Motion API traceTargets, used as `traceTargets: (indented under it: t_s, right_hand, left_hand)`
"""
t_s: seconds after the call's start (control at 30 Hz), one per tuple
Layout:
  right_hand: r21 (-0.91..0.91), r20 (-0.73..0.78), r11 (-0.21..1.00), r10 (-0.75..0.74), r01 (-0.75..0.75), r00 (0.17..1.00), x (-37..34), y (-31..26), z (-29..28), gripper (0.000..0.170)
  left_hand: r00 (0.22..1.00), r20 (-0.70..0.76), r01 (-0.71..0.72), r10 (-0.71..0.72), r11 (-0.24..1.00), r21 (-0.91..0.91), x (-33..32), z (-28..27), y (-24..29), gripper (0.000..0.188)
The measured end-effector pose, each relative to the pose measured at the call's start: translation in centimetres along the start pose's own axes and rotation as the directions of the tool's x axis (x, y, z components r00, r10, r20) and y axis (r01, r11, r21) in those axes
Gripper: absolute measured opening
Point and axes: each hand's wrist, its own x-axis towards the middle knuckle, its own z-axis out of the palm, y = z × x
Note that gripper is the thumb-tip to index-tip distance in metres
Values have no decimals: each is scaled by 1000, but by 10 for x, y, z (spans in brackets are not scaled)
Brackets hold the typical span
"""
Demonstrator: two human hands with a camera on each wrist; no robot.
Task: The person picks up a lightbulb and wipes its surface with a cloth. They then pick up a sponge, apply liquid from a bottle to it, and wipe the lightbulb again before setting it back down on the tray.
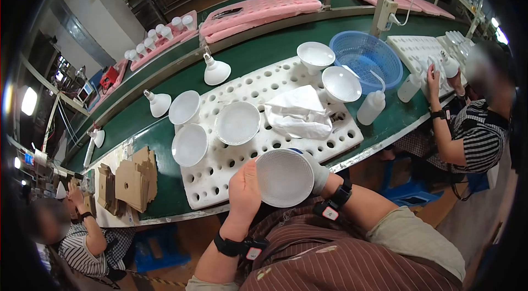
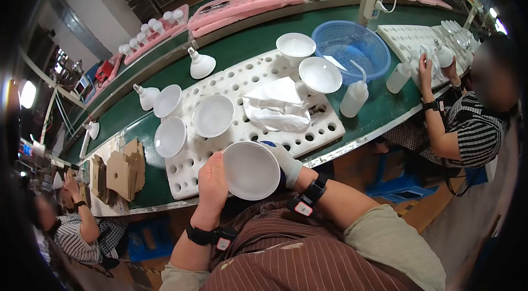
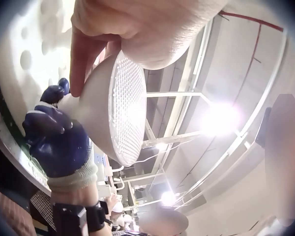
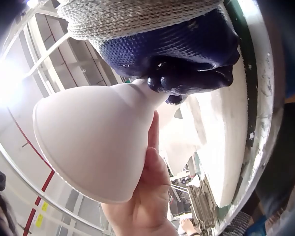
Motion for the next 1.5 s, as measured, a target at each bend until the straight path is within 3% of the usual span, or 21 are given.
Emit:
traceTargets:
  t_s: [0.1,0.2,0.23,0.37,0.4,0.47,0.53,0.63,0.83,0.93,1.03,1.07,1.1,1.13,1.23,1.27,1.33,1.37,1.4,1.47,1.5]
  right_hand:
    - [391,-66,900,235,-191,970,-8,-12,15,25]
    - [441,-21,888,154,-129,988,-5,-3,15,26]
    - [302,-19,950,93,-83,995,-1,4,5,25]
    - [9,15,1000,-1,1,1000,-7,5,19,27]
    - [4,18,1000,-11,11,1000,-9,-2,25,27]
    - [592,361,776,-13,-218,933,-16,-2,34,32]
    - [582,343,783,8,-219,939,-14,7,32,32]
    - [557,297,797,72,-234,952,3,34,25,33]
    - [487,186,842,160,-232,970,15,43,14,34]
    - [655,378,715,-31,-243,925,-4,5,41,34]
    - [611,317,747,75,-264,946,0,4,36,40]
    - [-126,185,992,-3,27,983,3,-9,33,42]
    - [-803,156,554,-162,221,974,7,-24,34,44]
    - [-953,-224,231,-114,-193,968,-4,-54,63,46]
    - [-996,87,-60,-549,64,831,5,-103,42,38]
    - [-968,116,-249,-541,-26,833,11,-108,27,41]
    - [-859,135,-492,-483,-141,865,24,-105,-2,43]
    - [-866,88,-483,-403,-130,911,35,-91,-32,42]
    - [-872,41,-474,-318,-122,947,42,-83,-55,41]
    - [-882,11,-429,-432,-195,902,36,-100,-43,38]
    - [-979,-116,-102,-448,-179,887,28,-112,-27,35]
  left_hand:
    - [992,20,-127,127,991,37,-1,5,10,36]
    - [985,147,-65,89,985,-163,-11,17,18,52]
    - [973,228,111,-37,941,-320,-8,11,13,80]
    - [940,339,229,16,708,-668,-8,1,-12,101]
    - [940,341,222,26,713,-666,-7,-3,-7,101]
    - [883,452,92,126,898,-429,-14,-15,5,125]
    - [885,466,139,19,944,-301,-10,-17,21,141]
    - [819,564,-155,108,987,36,3,-24,26,142]
    - [818,563,-137,119,990,-9,5,-26,19,138]
    - [864,479,-181,157,983,5,5,-21,11,124]
    - [917,366,-112,158,983,-145,6,-20,-22,108]
    - [935,327,-32,137,951,-307,5,-21,-36,102]
    - [950,292,41,108,886,-463,5,-24,-42,95]
    - [952,288,40,108,886,-462,7,-28,-38,95]
    - [813,566,578,-134,301,-759,14,-41,-21,76]
    - [811,570,581,-133,300,-756,17,-40,-28,76]
    - [938,338,34,73,953,-300,27,-35,-45,52]
    - [902,255,-367,348,930,28,31,-30,-42,38]
    - [896,265,-374,356,927,21,40,-30,-53,38]
    - [922,340,-379,188,623,684,64,-33,-85,37]
    - [919,344,-387,195,624,679,65,-30,-84,37]
